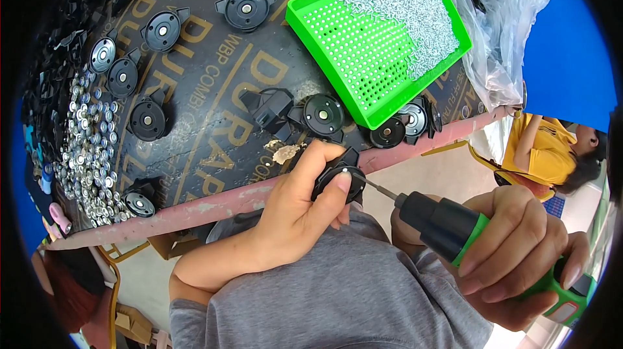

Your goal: The person fastens screws into small circular plastic components using an electric screwdriver at a workbench.

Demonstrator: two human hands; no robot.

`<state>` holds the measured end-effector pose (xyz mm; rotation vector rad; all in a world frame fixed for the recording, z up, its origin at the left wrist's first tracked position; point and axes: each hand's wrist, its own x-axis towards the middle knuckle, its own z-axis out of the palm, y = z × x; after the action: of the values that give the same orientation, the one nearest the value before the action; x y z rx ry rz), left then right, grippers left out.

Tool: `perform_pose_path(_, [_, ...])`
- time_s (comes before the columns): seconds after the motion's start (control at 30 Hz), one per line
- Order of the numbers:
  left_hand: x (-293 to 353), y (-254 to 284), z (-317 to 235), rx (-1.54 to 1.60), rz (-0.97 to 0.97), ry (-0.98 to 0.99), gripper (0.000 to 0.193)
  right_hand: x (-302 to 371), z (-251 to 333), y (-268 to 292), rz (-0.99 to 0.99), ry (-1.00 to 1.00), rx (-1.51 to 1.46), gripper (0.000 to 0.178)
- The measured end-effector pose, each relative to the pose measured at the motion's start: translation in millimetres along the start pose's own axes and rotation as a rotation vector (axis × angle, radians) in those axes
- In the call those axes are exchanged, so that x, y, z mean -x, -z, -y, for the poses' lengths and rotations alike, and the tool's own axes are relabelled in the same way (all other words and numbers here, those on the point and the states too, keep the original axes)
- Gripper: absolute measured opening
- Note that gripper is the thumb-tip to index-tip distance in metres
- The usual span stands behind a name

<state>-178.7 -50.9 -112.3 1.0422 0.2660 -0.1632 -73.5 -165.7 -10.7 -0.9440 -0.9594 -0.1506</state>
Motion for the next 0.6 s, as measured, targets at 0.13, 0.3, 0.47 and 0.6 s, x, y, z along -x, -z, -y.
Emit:
perform_pose_path(0.13, [-1.2,-1.1,0.9,0.006,0.001,0.0,0.018,3.3,-1.4,-0.1,0.013,-0.034,0.043,0.025])
perform_pose_path(0.3, [3.3,2.6,3.1,-0.03,-0.05,-0.003,0.018,9.7,-7.4,-0.7,0.045,-0.08,0.054,0.025])
perform_pose_path(0.47, [-1.2,-2.9,3.0,-0.071,-0.022,-0.005,0.019,3.2,-3.1,1.0,0.066,-0.065,0.066,0.024])
perform_pose_path(0.6, [-1.4,-6.7,3.7,-0.138,-0.054,-0.017,0.019,4.4,-2.8,1.4,0.05,-0.06,0.085,0.024])
